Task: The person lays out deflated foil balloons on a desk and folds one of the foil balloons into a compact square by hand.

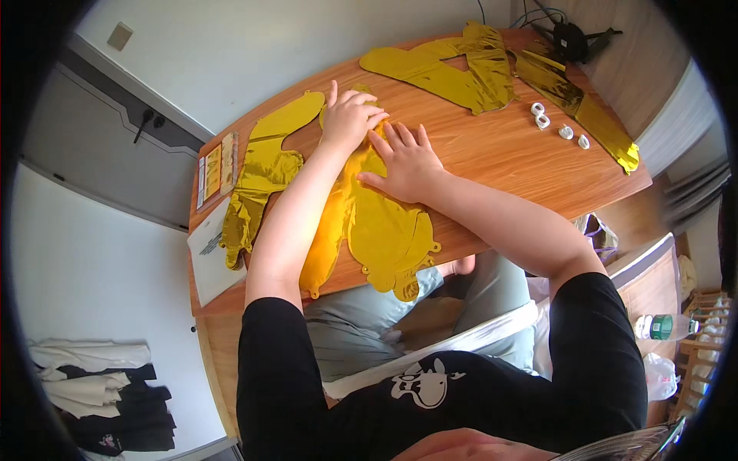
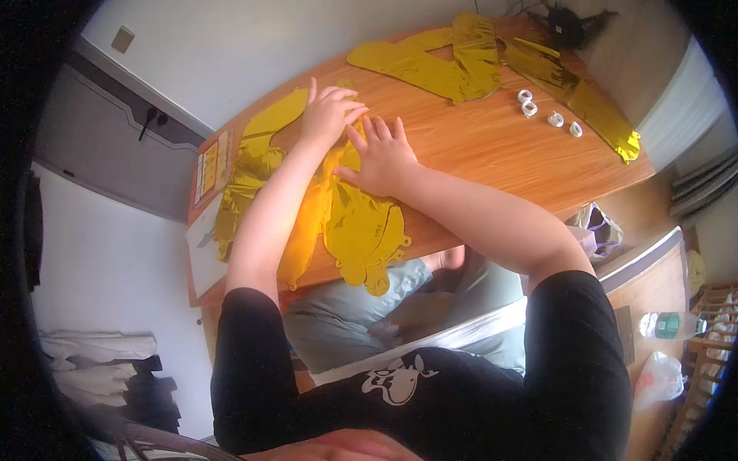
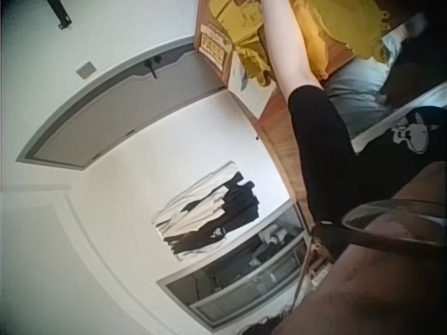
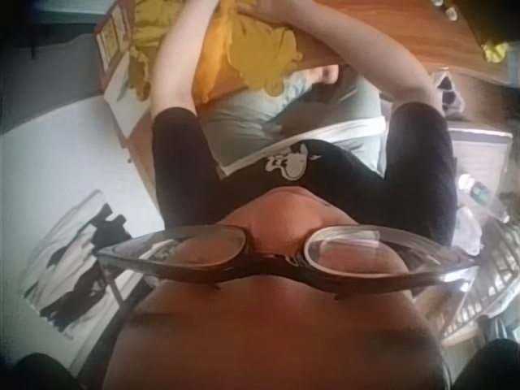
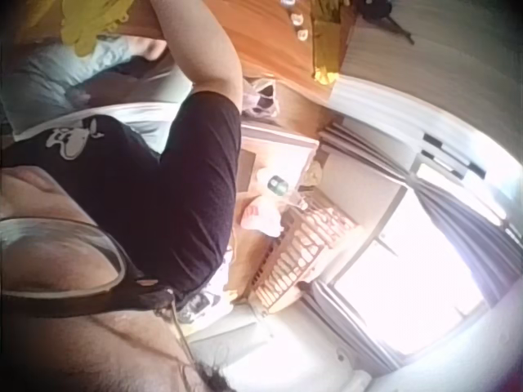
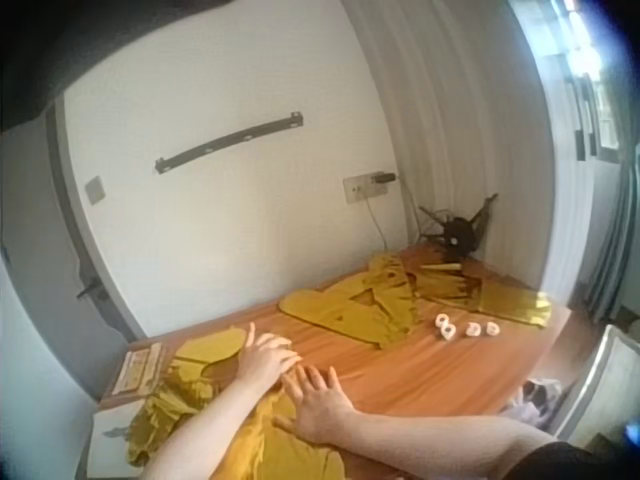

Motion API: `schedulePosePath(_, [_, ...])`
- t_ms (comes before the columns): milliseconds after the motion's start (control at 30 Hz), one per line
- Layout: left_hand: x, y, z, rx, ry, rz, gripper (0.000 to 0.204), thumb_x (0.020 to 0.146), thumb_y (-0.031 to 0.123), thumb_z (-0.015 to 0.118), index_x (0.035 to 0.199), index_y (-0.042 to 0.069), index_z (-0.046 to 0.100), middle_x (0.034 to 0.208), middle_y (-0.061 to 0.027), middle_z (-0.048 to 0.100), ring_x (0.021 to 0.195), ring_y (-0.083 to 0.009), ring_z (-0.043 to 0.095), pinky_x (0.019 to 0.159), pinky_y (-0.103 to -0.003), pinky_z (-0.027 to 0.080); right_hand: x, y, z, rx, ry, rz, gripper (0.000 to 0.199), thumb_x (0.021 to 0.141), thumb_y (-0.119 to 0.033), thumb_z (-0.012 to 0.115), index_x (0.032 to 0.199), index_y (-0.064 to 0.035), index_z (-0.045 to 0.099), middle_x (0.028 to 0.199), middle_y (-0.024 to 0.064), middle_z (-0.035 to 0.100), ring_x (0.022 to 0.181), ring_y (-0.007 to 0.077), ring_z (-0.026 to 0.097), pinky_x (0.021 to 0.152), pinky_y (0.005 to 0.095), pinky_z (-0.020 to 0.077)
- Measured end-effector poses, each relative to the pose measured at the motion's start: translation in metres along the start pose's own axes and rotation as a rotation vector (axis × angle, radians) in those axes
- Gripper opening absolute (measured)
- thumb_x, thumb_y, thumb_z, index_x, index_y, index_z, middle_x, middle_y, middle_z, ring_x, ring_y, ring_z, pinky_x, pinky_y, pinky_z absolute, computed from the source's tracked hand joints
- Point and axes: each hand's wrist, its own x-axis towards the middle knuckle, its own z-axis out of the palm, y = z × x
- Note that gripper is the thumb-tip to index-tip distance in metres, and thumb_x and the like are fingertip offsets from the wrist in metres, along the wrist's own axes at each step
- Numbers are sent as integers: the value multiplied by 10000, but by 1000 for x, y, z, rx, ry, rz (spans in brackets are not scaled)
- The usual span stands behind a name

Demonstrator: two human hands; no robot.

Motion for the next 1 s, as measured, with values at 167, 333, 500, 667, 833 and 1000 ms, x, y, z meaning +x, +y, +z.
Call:
schedulePosePath(167, [0, -11, 2, 1, -20, 105, 192, 891, 372, 737, 940, 214, 835, 1189, 30, 748, 1262, -176, 594, 1255, -590, 192, 0, -2, 1, -4, 1, -3, 974, 968, -793, 328, 1632, -84, 245, 1667, 234, 265, 1560, 381, 218, 1257, 580, 145])
schedulePosePath(333, [1, -11, 3, 27, -93, 138, 209, 930, 367, 702, 978, 205, 825, 1270, 36, 723, 1360, -188, 534, 1259, -595, 182, -1, -2, 1, 3, 24, -5, 983, 964, -796, 332, 1633, -81, 242, 1662, 249, 267, 1558, 383, 221, 1254, 581, 150])
schedulePosePath(500, [7, -8, -2, -28, -231, 69, 248, 970, 366, 663, 1037, 177, 808, 1392, 18, 664, 1454, -217, 444, 1261, -641, 79, -1, 0, 3, -2, -2, -3, 985, 962, -794, 345, 1627, -73, 255, 1652, 260, 282, 1552, 385, 234, 1249, 585, 156])
schedulePosePath(667, [9, -14, -5, -120, -298, -93, 319, 1018, 408, 574, 1121, 202, 795, 1464, 7, 615, 1502, -233, 378, 1236, -674, -38, 1, 0, 5, 11, 67, -22, 972, 960, -792, 356, 1605, -67, 308, 1641, 260, 304, 1543, 390, 255, 1241, 589, 170])
schedulePosePath(833, [-9, 9, -24, -563, 46, -227, 405, 1106, 412, 397, 1277, 231, 716, 1387, 2, 669, 1378, -207, 534, 1215, -667, 3, 3, -2, 9, 9, 47, -14, 974, 951, -800, 366, 1604, -79, 311, 1643, 255, 302, 1543, 387, 256, 1243, 593, 170])
schedulePosePath(1000, [-70, 65, -98, -537, -28, 110, 241, 986, 393, 629, 1035, 221, 790, 1336, 24, 686, 1318, -213, 565, 1208, -627, 133, 4, 7, 4, -119, -72, -25, 933, 975, -728, 401, 1643, -107, 207, 1682, 236, 223, 1574, 387, 178, 1248, 612, 149])
